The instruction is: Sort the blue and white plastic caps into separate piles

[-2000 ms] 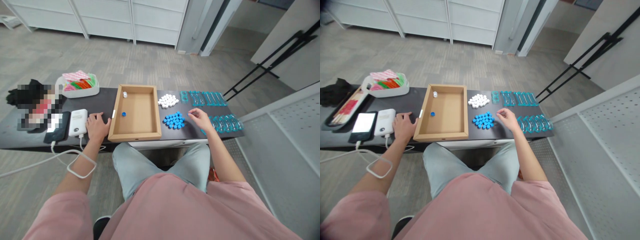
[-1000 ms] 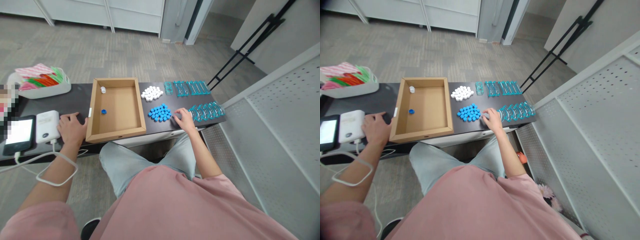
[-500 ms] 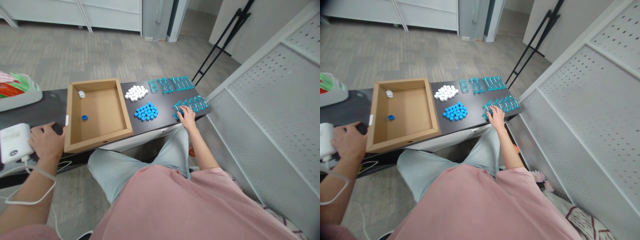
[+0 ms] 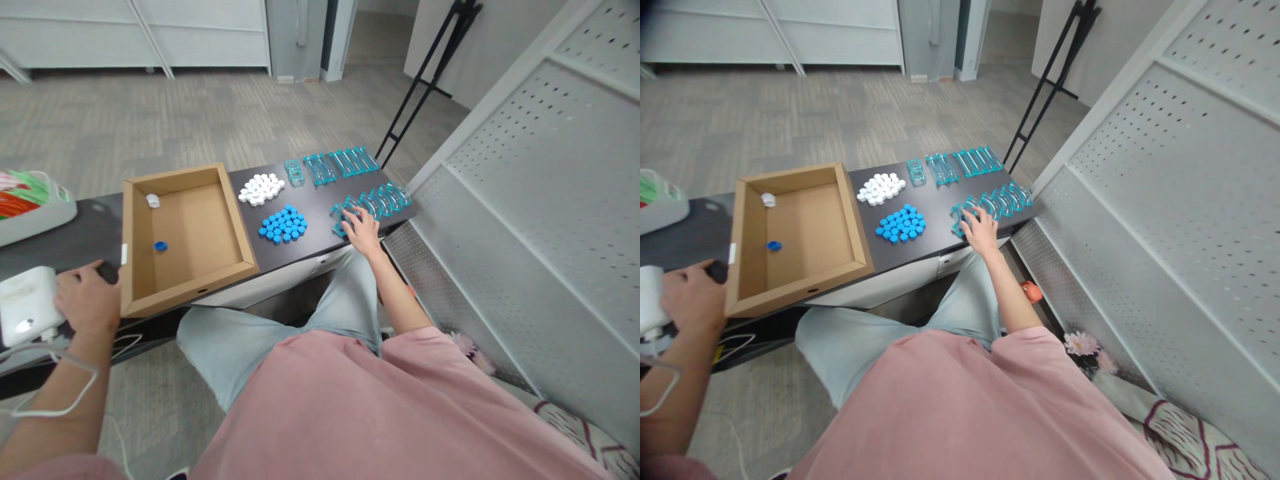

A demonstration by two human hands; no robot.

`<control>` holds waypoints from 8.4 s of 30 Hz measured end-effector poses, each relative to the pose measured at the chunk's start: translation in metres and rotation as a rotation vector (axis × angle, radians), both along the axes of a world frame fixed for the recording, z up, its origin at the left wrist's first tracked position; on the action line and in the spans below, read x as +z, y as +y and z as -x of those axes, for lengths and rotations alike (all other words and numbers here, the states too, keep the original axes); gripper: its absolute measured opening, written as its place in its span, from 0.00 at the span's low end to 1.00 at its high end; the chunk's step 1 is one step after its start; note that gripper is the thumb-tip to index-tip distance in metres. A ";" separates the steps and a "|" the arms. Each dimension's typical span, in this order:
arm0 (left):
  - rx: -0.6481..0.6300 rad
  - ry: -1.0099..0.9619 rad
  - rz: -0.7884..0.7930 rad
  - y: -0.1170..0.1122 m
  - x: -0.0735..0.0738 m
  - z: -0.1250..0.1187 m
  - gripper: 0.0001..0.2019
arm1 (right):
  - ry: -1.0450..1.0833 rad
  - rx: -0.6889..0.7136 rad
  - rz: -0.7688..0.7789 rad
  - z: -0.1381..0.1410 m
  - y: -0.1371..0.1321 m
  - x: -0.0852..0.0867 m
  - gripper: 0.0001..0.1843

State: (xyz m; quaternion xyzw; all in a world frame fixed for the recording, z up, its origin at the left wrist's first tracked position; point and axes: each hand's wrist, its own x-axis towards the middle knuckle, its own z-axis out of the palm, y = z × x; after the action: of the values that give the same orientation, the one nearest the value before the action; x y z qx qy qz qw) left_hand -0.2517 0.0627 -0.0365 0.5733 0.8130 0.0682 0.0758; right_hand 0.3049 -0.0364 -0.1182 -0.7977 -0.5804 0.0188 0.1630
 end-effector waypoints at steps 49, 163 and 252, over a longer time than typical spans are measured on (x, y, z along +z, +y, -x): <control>-0.030 -0.031 -0.014 -0.004 0.001 0.003 0.38 | -0.060 -0.015 -0.065 0.028 -0.006 0.018 0.29; -0.084 0.026 -0.080 -0.008 0.002 0.009 0.30 | 0.472 0.611 0.074 0.123 0.208 0.040 0.07; -0.225 -0.895 -0.223 0.003 -0.066 0.057 0.49 | 0.326 0.204 -0.397 0.078 0.030 -0.010 0.12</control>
State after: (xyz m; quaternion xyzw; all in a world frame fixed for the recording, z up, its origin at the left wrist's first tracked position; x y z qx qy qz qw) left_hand -0.3083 0.0656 -0.1021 0.5768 0.6211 0.3865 0.3635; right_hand 0.2266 -0.0068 -0.1280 -0.6739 -0.6161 0.0491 0.4047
